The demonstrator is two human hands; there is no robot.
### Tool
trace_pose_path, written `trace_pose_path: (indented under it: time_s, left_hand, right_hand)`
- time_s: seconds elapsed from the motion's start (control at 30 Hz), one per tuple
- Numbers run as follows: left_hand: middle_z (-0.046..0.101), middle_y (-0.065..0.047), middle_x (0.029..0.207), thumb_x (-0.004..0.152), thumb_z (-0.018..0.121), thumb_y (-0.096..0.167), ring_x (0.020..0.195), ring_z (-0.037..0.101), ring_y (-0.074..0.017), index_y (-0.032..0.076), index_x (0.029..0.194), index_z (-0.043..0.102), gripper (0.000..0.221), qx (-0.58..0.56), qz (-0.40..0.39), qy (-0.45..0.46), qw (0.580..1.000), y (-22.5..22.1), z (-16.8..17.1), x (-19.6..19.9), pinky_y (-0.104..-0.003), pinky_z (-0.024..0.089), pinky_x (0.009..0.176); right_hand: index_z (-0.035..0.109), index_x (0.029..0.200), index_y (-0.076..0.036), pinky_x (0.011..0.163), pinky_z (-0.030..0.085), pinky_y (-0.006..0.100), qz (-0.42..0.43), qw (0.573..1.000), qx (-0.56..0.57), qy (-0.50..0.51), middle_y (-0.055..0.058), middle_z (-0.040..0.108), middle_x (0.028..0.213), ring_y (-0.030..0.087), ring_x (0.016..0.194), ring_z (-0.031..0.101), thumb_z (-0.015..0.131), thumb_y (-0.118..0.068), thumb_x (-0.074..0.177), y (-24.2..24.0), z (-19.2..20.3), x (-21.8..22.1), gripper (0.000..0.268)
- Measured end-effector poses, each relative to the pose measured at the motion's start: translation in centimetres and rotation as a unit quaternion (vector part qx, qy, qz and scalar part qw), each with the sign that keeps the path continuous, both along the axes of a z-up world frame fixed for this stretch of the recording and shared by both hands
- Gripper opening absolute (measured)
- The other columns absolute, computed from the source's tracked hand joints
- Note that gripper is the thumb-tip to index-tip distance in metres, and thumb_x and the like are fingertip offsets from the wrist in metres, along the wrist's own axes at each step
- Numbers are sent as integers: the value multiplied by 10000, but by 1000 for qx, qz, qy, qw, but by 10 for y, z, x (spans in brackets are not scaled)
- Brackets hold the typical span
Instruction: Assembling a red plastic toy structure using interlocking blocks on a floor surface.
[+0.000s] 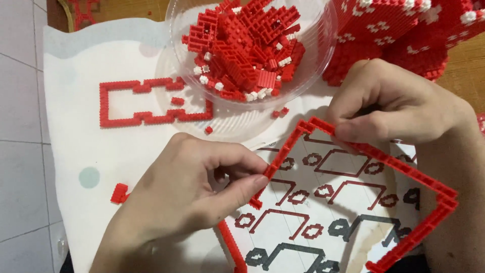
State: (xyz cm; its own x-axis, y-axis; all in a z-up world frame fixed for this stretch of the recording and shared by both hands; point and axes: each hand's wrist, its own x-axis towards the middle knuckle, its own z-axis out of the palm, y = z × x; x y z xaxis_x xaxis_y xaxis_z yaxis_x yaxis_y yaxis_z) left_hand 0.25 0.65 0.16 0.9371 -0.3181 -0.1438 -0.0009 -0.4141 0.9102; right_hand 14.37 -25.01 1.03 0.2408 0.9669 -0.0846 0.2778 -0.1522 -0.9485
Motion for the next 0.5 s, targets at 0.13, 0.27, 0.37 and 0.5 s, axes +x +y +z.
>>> trace_pose_path:
  time_s: [0.13, 0.27, 0.37, 0.5]
  left_hand:
    - [774, 91, 619, 856, 715, 222, 488, 521, -27, 170, 888, 880, 176, 17, -11, 19, 1000, 1, 4, 3, -221, 425, 422]
    - [850, -47, 837, 949, 637, 143, 590, 681, -68, 81, 1046, 782, 185, -37, -3, -74, 997, 4, 5, -4, -172, 506, 471]
    - [811, -86, 895, 983, 588, 105, 770, 823, -127, 14, 1071, 732, 193, -63, 54, -164, 983, 13, 10, 1, -181, 632, 612]
    - [815, -7, 858, 969, 640, 113, 688, 757, -55, 67, 1049, 764, 155, 30, 43, -203, 978, 18, 3, 4, -162, 561, 554]
  right_hand:
    - [435, 465, -116, 338, 255, 264, 12, 999, -1, -34, -15, 405, 396, 101, 326, 315, 535, -151, 883, 1, 3, 1, 431]
    - [376, 475, -106, 339, 249, 324, 8, 993, -25, -115, 16, 309, 419, 171, 310, 295, 536, -248, 902, -5, -4, -1, 479]
    - [619, 535, -138, 310, 363, 311, -46, 976, -76, -201, 12, 523, 390, 173, 256, 482, 566, -390, 842, -26, -7, 14, 400]
    - [865, 602, -181, 279, 476, 277, -76, 967, -127, -207, -24, 767, 367, 128, 225, 672, 615, -451, 772, -79, -28, 25, 406]
